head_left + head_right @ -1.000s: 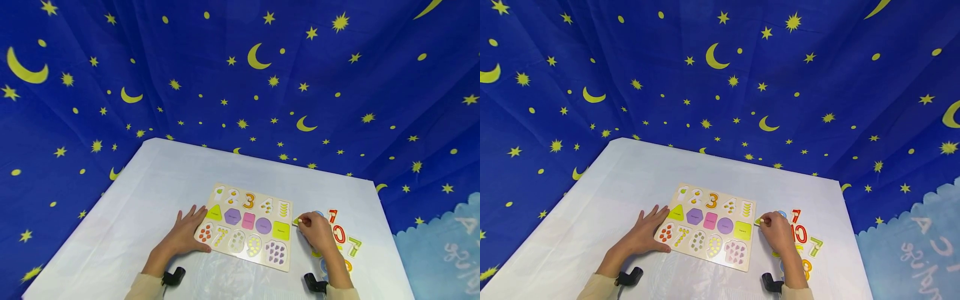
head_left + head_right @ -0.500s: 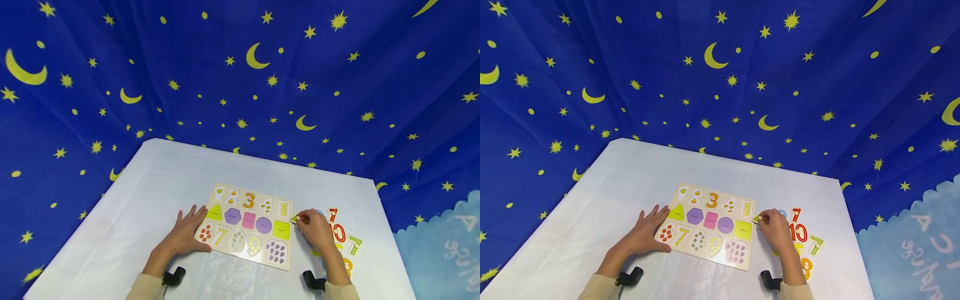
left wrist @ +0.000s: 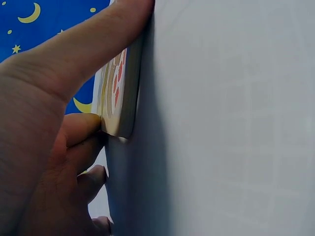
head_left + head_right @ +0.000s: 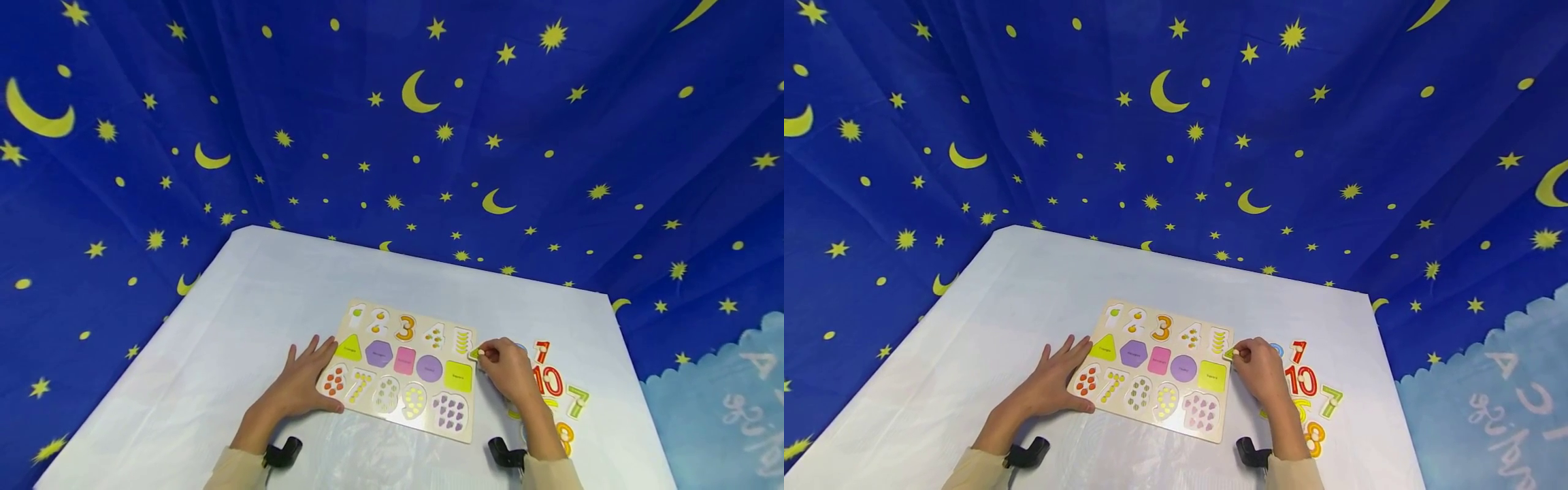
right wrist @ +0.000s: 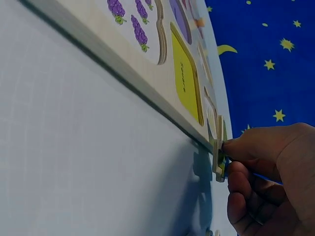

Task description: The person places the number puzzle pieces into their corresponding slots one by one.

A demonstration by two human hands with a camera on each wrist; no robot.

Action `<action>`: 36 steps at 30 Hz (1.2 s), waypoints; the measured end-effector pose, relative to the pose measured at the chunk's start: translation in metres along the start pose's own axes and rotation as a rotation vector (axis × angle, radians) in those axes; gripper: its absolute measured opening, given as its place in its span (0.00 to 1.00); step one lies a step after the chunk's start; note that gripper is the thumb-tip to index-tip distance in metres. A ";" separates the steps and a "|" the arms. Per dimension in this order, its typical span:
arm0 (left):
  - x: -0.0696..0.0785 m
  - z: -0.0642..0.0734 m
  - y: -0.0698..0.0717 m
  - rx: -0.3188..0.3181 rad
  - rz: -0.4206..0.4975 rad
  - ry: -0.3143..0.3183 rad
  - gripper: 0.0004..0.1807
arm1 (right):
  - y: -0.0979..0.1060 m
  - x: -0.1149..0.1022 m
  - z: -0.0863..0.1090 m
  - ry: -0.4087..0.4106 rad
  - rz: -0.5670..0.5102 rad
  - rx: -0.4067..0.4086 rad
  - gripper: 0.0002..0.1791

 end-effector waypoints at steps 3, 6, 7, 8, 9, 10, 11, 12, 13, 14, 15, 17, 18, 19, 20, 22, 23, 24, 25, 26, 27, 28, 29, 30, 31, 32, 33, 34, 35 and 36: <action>0.002 -0.001 0.000 -0.003 0.005 -0.002 0.70 | -0.002 0.001 -0.002 -0.002 -0.004 0.006 0.08; 0.002 -0.002 0.000 -0.005 0.013 0.001 0.70 | -0.004 -0.001 -0.006 -0.010 -0.001 0.002 0.09; 0.002 -0.002 0.001 -0.003 0.018 0.005 0.70 | -0.005 -0.003 -0.008 -0.011 0.002 -0.002 0.09; 0.001 -0.001 0.001 -0.002 0.019 0.008 0.70 | -0.006 -0.004 -0.009 -0.008 0.003 -0.006 0.09; 0.001 -0.001 0.002 0.000 0.020 0.011 0.70 | -0.007 -0.006 -0.011 -0.003 0.002 -0.009 0.09; 0.001 -0.001 0.002 0.002 0.016 0.010 0.70 | -0.008 -0.008 -0.012 0.001 0.001 -0.011 0.09; 0.001 -0.001 0.002 0.004 0.013 0.008 0.70 | -0.009 -0.009 -0.014 0.003 0.001 -0.013 0.09; 0.000 -0.001 0.002 0.006 0.011 0.006 0.70 | -0.009 -0.010 -0.015 0.008 0.002 -0.018 0.09; 0.000 -0.001 0.002 0.007 0.010 0.004 0.70 | -0.010 -0.010 -0.015 0.011 0.000 -0.021 0.09; 0.001 -0.001 0.002 0.006 0.004 0.001 0.70 | -0.011 -0.011 -0.016 0.013 0.000 -0.024 0.09; 0.001 -0.001 0.002 0.005 0.000 -0.002 0.70 | -0.012 -0.011 -0.017 0.012 0.002 -0.024 0.09; 0.001 -0.002 0.002 0.004 -0.004 -0.006 0.70 | -0.013 -0.012 -0.017 0.015 -0.004 -0.024 0.08; 0.001 -0.002 0.002 0.004 -0.005 -0.008 0.70 | -0.013 -0.012 -0.017 0.017 -0.006 -0.026 0.09; 0.001 -0.002 0.001 0.005 -0.006 -0.008 0.70 | -0.014 -0.013 -0.017 0.019 -0.008 -0.027 0.08; 0.001 -0.001 0.001 0.004 -0.011 -0.007 0.70 | -0.016 -0.014 -0.018 0.020 -0.010 -0.031 0.09; 0.001 -0.001 0.001 -0.001 -0.008 -0.005 0.70 | -0.018 -0.016 -0.018 0.023 -0.015 -0.038 0.09; 0.001 -0.002 0.001 -0.004 -0.010 -0.006 0.70 | -0.019 -0.017 -0.018 0.021 -0.015 -0.041 0.09; 0.001 -0.002 0.002 -0.005 -0.012 -0.007 0.70 | -0.020 -0.018 -0.019 0.020 -0.014 -0.044 0.09; 0.001 -0.002 0.002 -0.005 -0.010 -0.008 0.70 | -0.021 -0.019 -0.019 0.018 -0.012 -0.048 0.09; 0.001 -0.002 0.002 -0.007 -0.008 -0.008 0.70 | -0.022 -0.020 -0.019 0.016 -0.010 -0.050 0.08; 0.001 -0.001 0.002 -0.006 -0.006 -0.008 0.70 | -0.023 -0.021 -0.020 0.017 -0.011 -0.049 0.08; 0.001 -0.001 0.002 -0.005 -0.007 -0.008 0.70 | -0.024 -0.022 -0.020 0.019 -0.011 -0.050 0.08; 0.001 -0.001 0.002 -0.002 -0.007 -0.009 0.70 | -0.025 -0.024 -0.021 0.023 -0.014 -0.052 0.08; 0.001 -0.001 0.003 0.001 -0.006 -0.008 0.70 | -0.026 -0.025 -0.022 0.030 -0.015 -0.052 0.08; 0.001 -0.001 0.003 0.002 -0.005 -0.006 0.70 | -0.027 -0.027 -0.023 0.034 -0.014 -0.053 0.08; 0.001 -0.001 0.003 0.001 -0.003 -0.005 0.70 | -0.028 -0.028 -0.024 0.039 -0.014 -0.054 0.08; 0.001 -0.001 0.002 0.001 -0.001 -0.004 0.70 | -0.029 -0.029 -0.025 0.043 -0.014 -0.055 0.08; 0.001 -0.001 0.002 0.000 0.002 -0.003 0.69 | -0.031 -0.030 -0.026 0.045 -0.011 -0.059 0.08; 0.000 -0.001 0.001 -0.001 0.002 -0.002 0.69 | -0.032 -0.030 -0.027 0.044 -0.013 -0.062 0.08; 0.000 -0.001 0.001 -0.003 0.003 -0.001 0.69 | -0.033 -0.031 -0.028 0.041 -0.013 -0.065 0.07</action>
Point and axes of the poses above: each hand's wrist, its own z-axis away from the middle knuckle, its own y-axis out of the back of the hand, x = y × z, the point moved 8 cm from there along -z, towards the middle knuckle, and after that the axes turned 14 degrees about -z, right-handed, at the moved point
